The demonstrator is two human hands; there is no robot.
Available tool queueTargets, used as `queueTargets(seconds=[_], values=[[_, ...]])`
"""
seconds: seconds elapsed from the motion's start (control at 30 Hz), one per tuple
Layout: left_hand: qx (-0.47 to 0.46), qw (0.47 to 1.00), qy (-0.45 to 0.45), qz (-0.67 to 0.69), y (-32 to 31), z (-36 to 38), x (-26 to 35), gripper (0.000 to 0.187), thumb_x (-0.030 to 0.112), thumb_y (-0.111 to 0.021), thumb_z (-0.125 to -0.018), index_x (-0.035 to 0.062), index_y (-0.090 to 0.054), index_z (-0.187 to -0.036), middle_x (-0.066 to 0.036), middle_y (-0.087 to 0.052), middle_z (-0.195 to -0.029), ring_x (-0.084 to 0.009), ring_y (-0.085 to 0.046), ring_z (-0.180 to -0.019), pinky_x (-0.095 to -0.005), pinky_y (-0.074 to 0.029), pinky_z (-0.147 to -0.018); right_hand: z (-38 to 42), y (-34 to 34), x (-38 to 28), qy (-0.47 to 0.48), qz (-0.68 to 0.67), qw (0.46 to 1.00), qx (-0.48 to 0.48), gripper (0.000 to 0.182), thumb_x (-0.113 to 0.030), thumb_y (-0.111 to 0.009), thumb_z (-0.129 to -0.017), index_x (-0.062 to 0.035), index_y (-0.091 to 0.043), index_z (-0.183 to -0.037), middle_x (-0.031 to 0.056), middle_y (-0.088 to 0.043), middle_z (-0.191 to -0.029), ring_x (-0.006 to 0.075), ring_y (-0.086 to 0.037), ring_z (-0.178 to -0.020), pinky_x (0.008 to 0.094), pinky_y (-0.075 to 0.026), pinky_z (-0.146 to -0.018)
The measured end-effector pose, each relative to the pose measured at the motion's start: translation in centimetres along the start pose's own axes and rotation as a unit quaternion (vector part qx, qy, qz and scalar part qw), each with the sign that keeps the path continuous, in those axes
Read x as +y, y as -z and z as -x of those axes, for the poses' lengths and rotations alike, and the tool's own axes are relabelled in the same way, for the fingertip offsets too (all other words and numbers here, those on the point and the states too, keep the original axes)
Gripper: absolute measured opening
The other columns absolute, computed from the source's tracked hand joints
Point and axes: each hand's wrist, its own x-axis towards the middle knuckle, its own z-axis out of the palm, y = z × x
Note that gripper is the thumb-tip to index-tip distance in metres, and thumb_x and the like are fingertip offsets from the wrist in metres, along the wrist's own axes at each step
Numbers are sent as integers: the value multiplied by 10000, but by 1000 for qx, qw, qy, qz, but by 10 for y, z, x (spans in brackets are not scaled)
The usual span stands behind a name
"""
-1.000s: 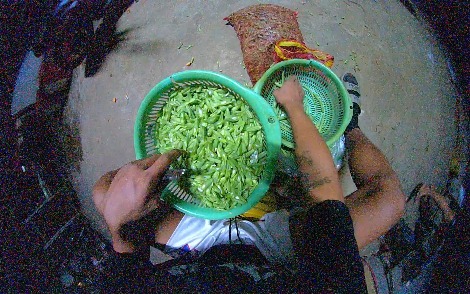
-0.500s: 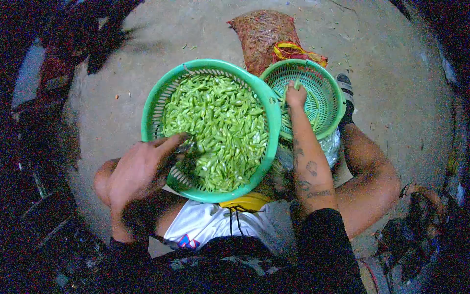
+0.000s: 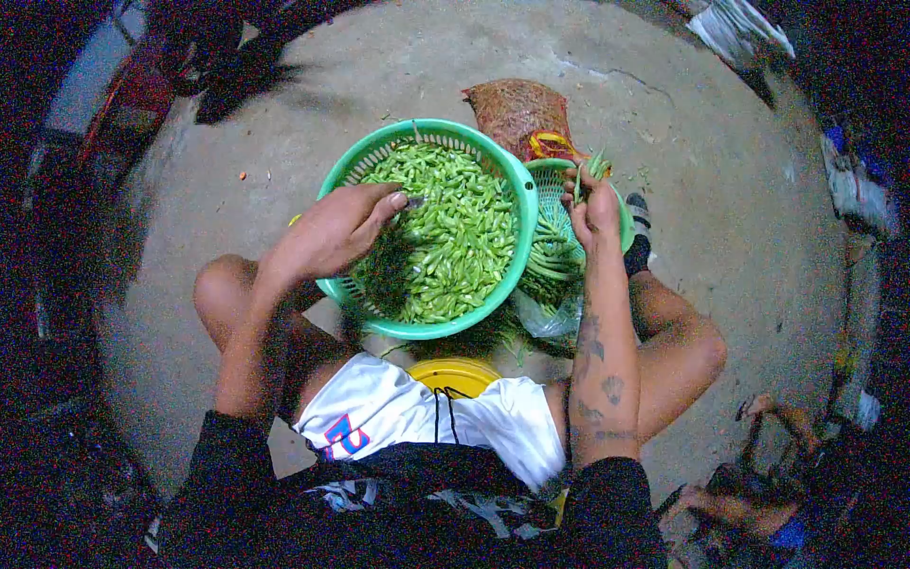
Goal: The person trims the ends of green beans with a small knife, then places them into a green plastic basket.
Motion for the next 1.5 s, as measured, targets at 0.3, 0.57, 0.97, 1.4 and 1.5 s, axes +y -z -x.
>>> queueTargets(seconds=[0.3,0.57,0.97,1.4,1.5], values=[[130,977,-125,115,-12,-1,-17,266,194,-651,-977,-7,-632,-1150,-162,-669,-1090,-245,-647,-1004,-372,-513,-885,128,-113,-28,-6,124,984,-128,296,-255,-595,-1033,-28,-594,-1223,21,-642,-945,83,-539,-739,246,-458,-622],[58,894,-179,406,-27,-2,-8,295,179,-699,-957,40,-659,-1215,-18,-673,-1054,-101,-598,-877,-276,-512,-761,149,-138,33,46,163,970,-173,279,-231,-682,-990,-18,-600,-1152,69,-700,-922,99,-601,-678,227,-472,-595],[80,899,-164,398,-29,-6,-32,255,158,-679,-958,33,-664,-1180,-4,-654,-938,-88,-575,-801,-264,-495,-701,174,-140,31,-157,116,959,-204,260,-228,-637,-1003,-2,-616,-1130,4,-595,-769,31,-389,-547,189,-310,-463],[38,913,-166,371,-45,-16,-32,299,121,-687,-937,54,-630,-1223,-29,-674,-967,-120,-620,-927,-295,-507,-840,184,-131,41,-95,125,984,-88,174,-155,-714,-941,-77,-639,-1077,-50,-603,-821,15,-385,-517,182,-271,-419],[19,907,-160,390,-44,-16,-31,306,121,-694,-932,53,-627,-1223,-33,-677,-951,-115,-619,-915,-294,-504,-831,185,-130,40,-100,120,985,-77,182,-160,-730,-932,-86,-638,-1071,-49,-615,-836,12,-400,-521,181,-268,-413]])
